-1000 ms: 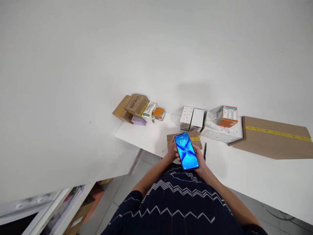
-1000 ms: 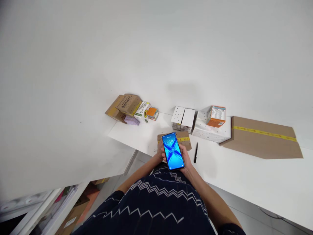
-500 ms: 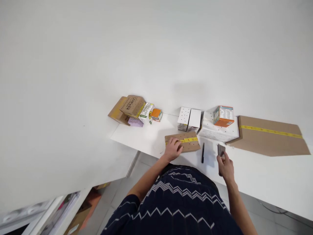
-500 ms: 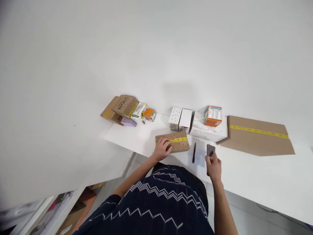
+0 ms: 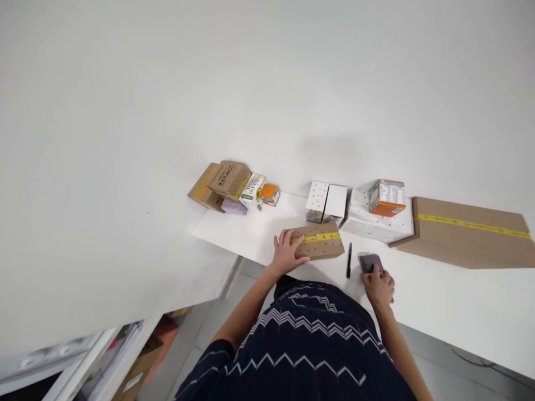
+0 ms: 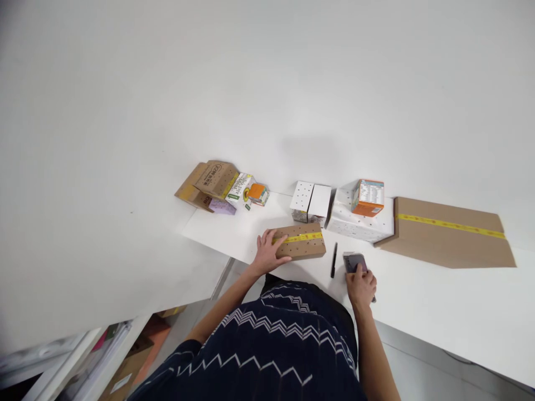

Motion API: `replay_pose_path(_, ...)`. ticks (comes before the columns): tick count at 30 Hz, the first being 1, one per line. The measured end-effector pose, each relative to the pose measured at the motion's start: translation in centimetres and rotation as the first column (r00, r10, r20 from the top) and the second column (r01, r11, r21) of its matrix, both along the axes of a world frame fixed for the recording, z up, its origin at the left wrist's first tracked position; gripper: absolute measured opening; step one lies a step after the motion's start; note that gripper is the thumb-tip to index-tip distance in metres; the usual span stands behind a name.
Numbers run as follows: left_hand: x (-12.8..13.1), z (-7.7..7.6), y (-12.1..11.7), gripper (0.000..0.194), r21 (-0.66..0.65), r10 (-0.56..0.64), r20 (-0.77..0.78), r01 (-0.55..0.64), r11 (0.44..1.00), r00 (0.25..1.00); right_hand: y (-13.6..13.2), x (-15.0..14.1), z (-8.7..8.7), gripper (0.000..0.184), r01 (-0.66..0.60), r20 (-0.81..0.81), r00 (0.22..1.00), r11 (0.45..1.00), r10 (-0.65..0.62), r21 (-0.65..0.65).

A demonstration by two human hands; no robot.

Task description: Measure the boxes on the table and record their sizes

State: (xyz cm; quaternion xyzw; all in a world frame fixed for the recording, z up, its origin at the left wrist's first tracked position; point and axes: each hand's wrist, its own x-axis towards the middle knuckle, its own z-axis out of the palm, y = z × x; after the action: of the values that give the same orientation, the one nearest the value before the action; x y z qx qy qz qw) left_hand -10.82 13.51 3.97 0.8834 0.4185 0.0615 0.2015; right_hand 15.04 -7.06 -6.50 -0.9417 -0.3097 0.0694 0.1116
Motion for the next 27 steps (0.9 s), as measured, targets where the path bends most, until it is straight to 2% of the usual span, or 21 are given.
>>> replay_pose_path(2, -0.5, -0.4, 0.0, 0.073, -0.023, 0.111, 0.094, -0.11, 0.994, 0.989, 0.8, 0.1, 1.3, 0.053, 0.001, -0.055, 0.998, 1.0, 0.0, 0.024)
replay_pose_path(4, -1.1, -1.1, -0.1, 0.072, -0.08, 0.258, 0.227, -0.246, 0.966, 0.939, 2.0, 0.0, 2.9, 0.05, -0.043, -0.202, 0.977, 0.993, 0.064, 0.108)
replay_pose_path(6, -1.5, -1.9, -0.1, 0.073, -0.224, 0.417, 0.333, -0.359, 0.906, 0.846, 3.6, -0.3, 4.3, 0.049, -0.055, -0.438, 0.886, 0.973, 0.152, 0.226)
replay_pose_path(8, -1.7, -2.4, -0.2, 0.072, -0.448, 0.579, 0.328, -0.416, 0.791, 0.747, 5.2, -1.0, 5.4, 0.051, -0.015, -0.644, 0.734, 0.954, 0.213, 0.298)
replay_pose_path(10, -1.8, -2.6, -0.4, 0.067, -0.658, 0.69, 0.245, -0.406, 0.635, 0.681, 6.7, -2.0, 6.3, 0.057, -0.022, -0.739, 0.617, 0.945, 0.27, 0.327)
replay_pose_path(11, -1.8, -2.5, -0.6, 0.064, -0.729, 0.72, 0.21, -0.385, 0.566, 0.662, 7.3, -2.5, 6.7, 0.06, -0.043, -0.75, 0.592, 0.941, 0.294, 0.335)
replay_pose_path(13, -1.9, -1.9, -0.9, 0.059, -0.805, 0.762, 0.176, -0.354, 0.476, 0.624, 8.3, -3.6, 7.6, 0.06, -0.074, -0.738, 0.587, 0.929, 0.334, 0.362)
replay_pose_path(16, -2.9, 0.2, -1.3, 0.057, -0.836, 0.818, 0.158, -0.367, 0.409, 0.552, 8.7, -5.0, 9.8, 0.053, -0.052, -0.719, 0.569, 0.89, 0.399, 0.453)
replay_pose_path(18, -3.9, 2.4, -1.3, 0.054, -0.853, 0.842, 0.19, -0.34, 0.396, 0.504, 8.5, -5.7, 11.8, 0.052, -0.035, -0.712, 0.519, 0.844, 0.473, 0.535)
replay_pose_path(21, -5.1, 6.2, -0.6, 0.053, -0.881, 0.851, 0.306, -0.213, 0.423, 0.427, 7.8, -6.2, 15.1, 0.053, -0.026, -0.656, 0.474, 0.754, 0.587, 0.656)
replay_pose_path(24, -4.5, 9.7, 0.8, 0.055, -0.845, 0.782, 0.474, -0.042, 0.534, 0.404, 7.7, -5.8, 17.7, 0.055, -0.061, -0.549, 0.523, 0.671, 0.652, 0.739)
replay_pose_path(27, -1.8, 11.9, 2.9, 0.056, -0.745, 0.672, 0.617, 0.027, 0.667, 0.409, 8.5, -4.3, 19.0, 0.055, -0.046, -0.457, 0.633, 0.619, 0.625, 0.784)
